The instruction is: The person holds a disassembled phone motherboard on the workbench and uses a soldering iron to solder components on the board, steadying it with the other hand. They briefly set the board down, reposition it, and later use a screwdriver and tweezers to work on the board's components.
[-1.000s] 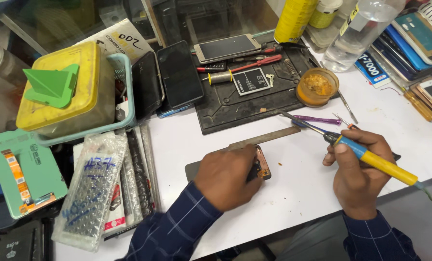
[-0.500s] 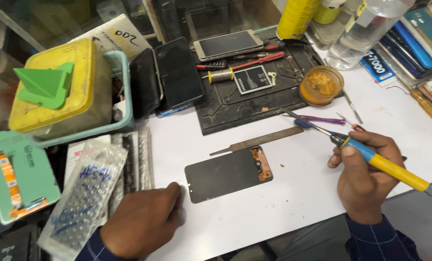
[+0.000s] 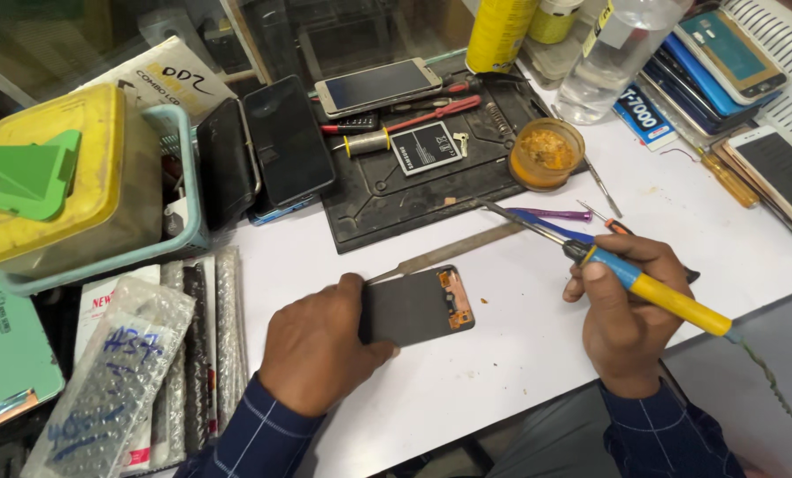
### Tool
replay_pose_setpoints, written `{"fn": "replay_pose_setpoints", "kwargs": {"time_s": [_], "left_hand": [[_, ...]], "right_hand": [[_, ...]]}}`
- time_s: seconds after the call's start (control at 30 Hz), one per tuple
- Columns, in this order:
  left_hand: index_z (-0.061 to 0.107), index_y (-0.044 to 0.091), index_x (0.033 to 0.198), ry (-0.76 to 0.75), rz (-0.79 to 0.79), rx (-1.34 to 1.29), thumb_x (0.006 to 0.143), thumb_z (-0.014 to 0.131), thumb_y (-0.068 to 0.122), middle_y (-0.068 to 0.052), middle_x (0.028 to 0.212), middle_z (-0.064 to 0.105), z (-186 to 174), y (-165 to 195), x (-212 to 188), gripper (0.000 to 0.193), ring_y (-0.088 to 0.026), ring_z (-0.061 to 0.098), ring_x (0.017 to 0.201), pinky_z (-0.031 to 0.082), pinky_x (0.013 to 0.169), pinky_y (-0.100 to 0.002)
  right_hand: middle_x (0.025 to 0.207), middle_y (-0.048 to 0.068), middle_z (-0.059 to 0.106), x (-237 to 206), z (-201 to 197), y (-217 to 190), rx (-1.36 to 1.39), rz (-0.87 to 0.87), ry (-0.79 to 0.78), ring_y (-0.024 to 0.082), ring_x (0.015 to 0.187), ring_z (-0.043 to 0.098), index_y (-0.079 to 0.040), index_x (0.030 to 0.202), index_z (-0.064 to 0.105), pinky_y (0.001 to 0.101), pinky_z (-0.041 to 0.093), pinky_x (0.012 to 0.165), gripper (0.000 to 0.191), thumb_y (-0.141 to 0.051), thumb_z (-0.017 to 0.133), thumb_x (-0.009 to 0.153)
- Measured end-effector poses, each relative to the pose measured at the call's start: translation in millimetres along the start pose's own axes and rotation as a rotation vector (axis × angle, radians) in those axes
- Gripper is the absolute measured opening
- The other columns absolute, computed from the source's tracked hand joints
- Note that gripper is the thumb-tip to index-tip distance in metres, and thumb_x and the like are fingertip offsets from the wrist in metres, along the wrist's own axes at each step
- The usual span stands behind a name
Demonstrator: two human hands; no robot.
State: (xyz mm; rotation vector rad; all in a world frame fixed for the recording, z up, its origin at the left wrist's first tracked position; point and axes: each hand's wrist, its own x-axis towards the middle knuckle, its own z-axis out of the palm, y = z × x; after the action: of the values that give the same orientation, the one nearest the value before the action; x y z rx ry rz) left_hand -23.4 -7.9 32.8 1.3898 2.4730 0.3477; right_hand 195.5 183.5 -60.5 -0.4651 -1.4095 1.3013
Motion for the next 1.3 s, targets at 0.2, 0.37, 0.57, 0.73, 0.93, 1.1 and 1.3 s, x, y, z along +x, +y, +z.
{"fn": "replay_pose_setpoints", "kwargs": {"time_s": [0.2,0.37,0.57,0.73,0.93,1.1,1.3], "left_hand": [[0.064,-0.003,0.094,0.101,-0.002,-0.024,0.063,0.091,0.034,-0.021,0.077,0.070,12.2,10.3,20.4,0.055,-0.036,0.071,0.070,0.056,0.064,-0.045],[0.061,-0.004,0.099,0.138,0.007,-0.049,0.063,0.090,0.031,-0.020,0.077,0.070,15.7,13.9,27.3,0.058,-0.035,0.072,0.068,0.057,0.061,-0.044],[0.054,-0.001,0.111,0.279,0.114,-0.274,0.074,0.081,0.028,-0.015,0.074,0.067,25.1,27.1,38.7,0.054,-0.031,0.069,0.067,0.054,0.061,-0.044],[0.048,0.001,0.125,0.268,0.173,-0.775,0.083,0.060,0.018,-0.010,0.091,0.058,40.4,35.5,59.6,0.046,-0.022,0.061,0.076,0.053,0.070,-0.036],[0.050,-0.001,0.132,0.214,0.256,-0.987,0.090,0.048,0.009,-0.007,0.103,0.051,57.6,19.8,59.8,0.043,-0.016,0.052,0.094,0.049,0.089,-0.030],[0.049,-0.001,0.134,0.178,0.289,-1.055,0.101,0.048,0.007,-0.006,0.107,0.063,63.5,15.9,61.7,0.034,-0.011,0.060,0.098,0.052,0.090,-0.026],[0.057,-0.001,0.128,0.093,0.120,-1.213,0.090,0.071,0.001,-0.007,0.101,0.071,68.1,20.4,67.1,0.041,-0.006,0.061,0.077,0.055,0.068,-0.021]], "right_hand": [[0.088,0.014,0.066,0.5,2.3,-3.3,-0.005,0.021,0.009,0.015,0.076,0.062,0.002,0.124,0.057,0.0301,0.056,0.073,0.028,-0.004,0.066,0.099],[0.088,0.014,0.066,-0.1,0.8,-4.5,-0.025,0.031,-0.002,0.015,0.076,0.062,0.003,0.123,0.057,0.0296,0.055,0.072,0.028,-0.005,0.066,0.099],[0.097,0.015,0.066,13.6,-11.5,-8.9,-0.032,0.077,-0.102,0.015,0.078,0.063,0.003,0.126,0.055,0.0291,0.056,0.074,0.030,-0.005,0.065,0.099],[0.098,0.016,0.068,33.9,-24.7,-7.5,-0.088,0.058,-0.179,0.016,0.079,0.065,0.005,0.124,0.056,0.0291,0.057,0.074,0.028,-0.005,0.065,0.100],[0.097,0.017,0.067,26.3,-31.5,-0.2,-0.162,0.076,-0.183,0.016,0.081,0.067,0.006,0.119,0.057,0.0295,0.058,0.075,0.026,-0.007,0.065,0.098],[0.092,0.017,0.068,22.6,-38.3,3.1,-0.186,0.051,-0.153,0.017,0.080,0.069,0.005,0.115,0.057,0.0284,0.060,0.073,0.025,-0.011,0.065,0.098],[0.086,0.018,0.068,21.8,-41.2,5.6,-0.194,0.035,-0.154,0.016,0.071,0.068,0.005,0.112,0.058,0.0283,0.059,0.069,0.025,-0.015,0.066,0.099]]}}
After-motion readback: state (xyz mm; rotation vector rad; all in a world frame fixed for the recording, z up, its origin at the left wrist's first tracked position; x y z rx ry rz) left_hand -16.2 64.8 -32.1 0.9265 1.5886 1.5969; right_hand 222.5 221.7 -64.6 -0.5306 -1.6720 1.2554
